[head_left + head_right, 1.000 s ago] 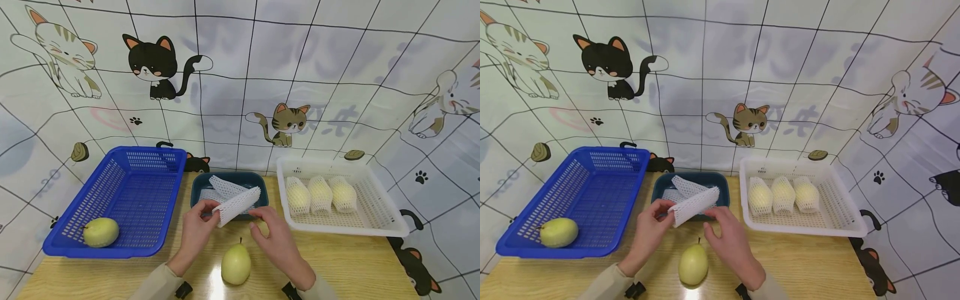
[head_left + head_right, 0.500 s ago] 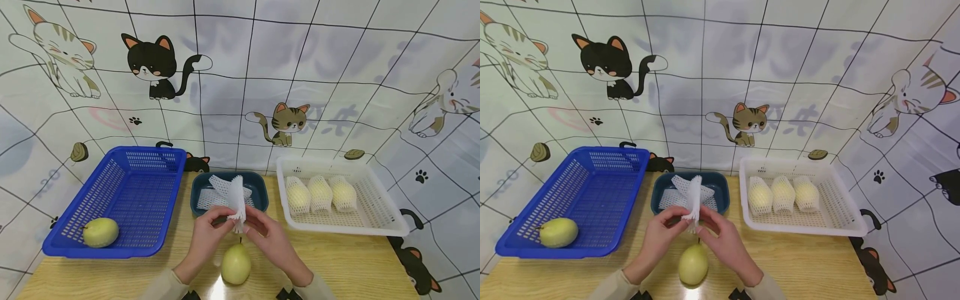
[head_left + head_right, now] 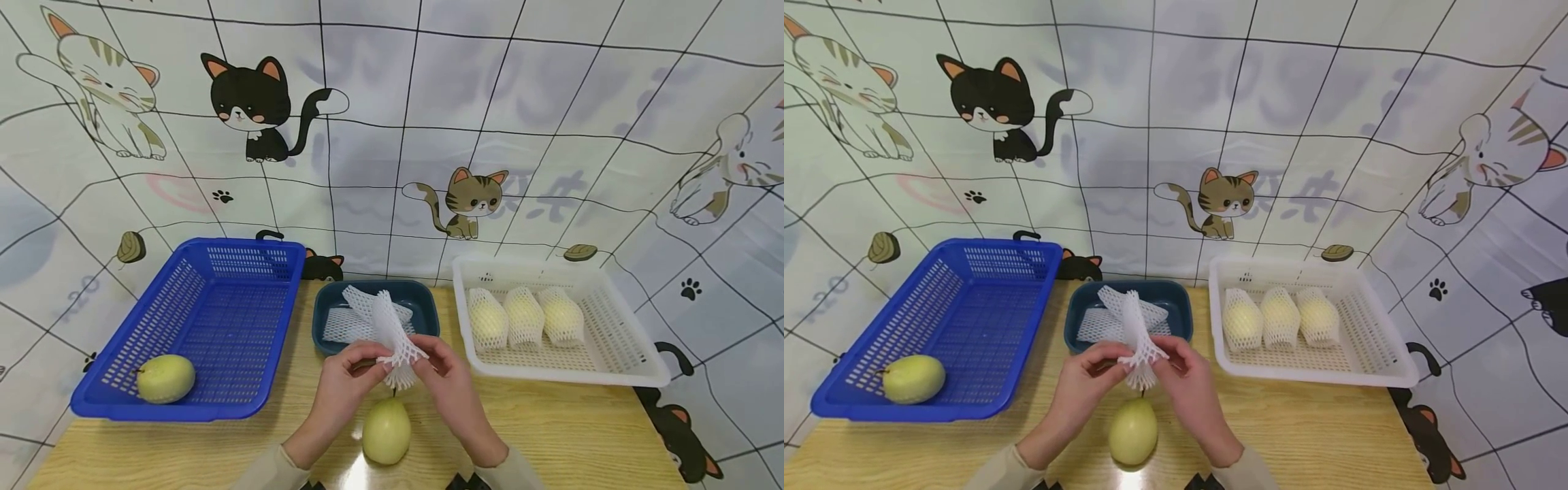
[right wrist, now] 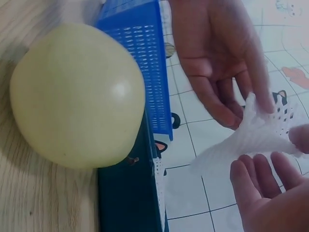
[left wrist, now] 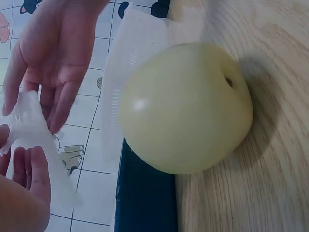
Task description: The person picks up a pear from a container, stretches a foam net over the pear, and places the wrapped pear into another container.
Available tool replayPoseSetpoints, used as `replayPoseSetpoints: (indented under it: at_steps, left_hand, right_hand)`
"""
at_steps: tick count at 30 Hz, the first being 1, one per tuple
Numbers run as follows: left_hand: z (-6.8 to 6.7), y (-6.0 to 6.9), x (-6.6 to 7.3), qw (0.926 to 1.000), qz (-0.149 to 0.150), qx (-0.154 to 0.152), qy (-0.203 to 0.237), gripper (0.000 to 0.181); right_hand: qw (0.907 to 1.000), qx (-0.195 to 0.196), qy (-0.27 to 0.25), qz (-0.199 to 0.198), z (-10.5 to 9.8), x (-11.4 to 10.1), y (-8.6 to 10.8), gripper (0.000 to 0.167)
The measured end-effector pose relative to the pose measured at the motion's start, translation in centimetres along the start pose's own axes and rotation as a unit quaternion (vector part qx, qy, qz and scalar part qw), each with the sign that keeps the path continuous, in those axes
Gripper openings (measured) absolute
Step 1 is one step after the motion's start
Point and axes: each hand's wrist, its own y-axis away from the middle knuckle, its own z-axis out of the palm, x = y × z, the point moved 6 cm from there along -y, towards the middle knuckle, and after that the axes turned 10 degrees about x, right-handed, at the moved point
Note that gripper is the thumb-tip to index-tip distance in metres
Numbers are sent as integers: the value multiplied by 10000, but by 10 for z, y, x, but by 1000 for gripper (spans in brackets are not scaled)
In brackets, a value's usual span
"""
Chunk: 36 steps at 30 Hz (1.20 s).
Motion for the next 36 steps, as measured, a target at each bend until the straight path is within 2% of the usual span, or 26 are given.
replayPoseSetpoints:
  at_steps: [4, 7, 10, 13, 16, 21, 27, 32, 36]
  left_hand:
    - [-1, -1, -1, 9999, -72, -5, -128, 13]
    - [0, -1, -4, 9997, -201, -11, -122, 13]
    - [0, -1, -9, 9982, -588, -12, 74, 16]
    - [-1, -1, -15, 9912, -1174, -19, 607, 21]
    - [-1, 0, -21, 9766, -1710, -5, 1303, 20]
    - [-1, 2, -24, 9485, -2153, -137, 2321, 8]
    - [1, 3, -24, 9133, -2385, -402, 3276, 7]
    - [3, 2, -23, 8862, -2530, -583, 3838, 8]
    - [3, 1, -23, 8732, -2495, -811, 4108, 8]
  right_hand:
    - [9993, 259, -240, 107, -4, 0, -1, 25]
    - [9958, 273, -716, 511, -3, 3, -1, 27]
    - [9859, 307, -1317, 990, -2, 7, -1, 26]
    - [9739, 373, -1779, 1358, -1, 11, -1, 19]
    - [9647, 315, -2111, 1541, -1, 15, -2, 16]
    - [9518, -50, -2579, 1661, 2, 18, -3, 23]
    - [9266, -578, -3249, 1804, 5, 21, -3, 31]
    - [9065, -884, -3666, 1896, 8, 26, -4, 33]
    - [8877, -1101, -4056, 1880, 10, 28, -4, 35]
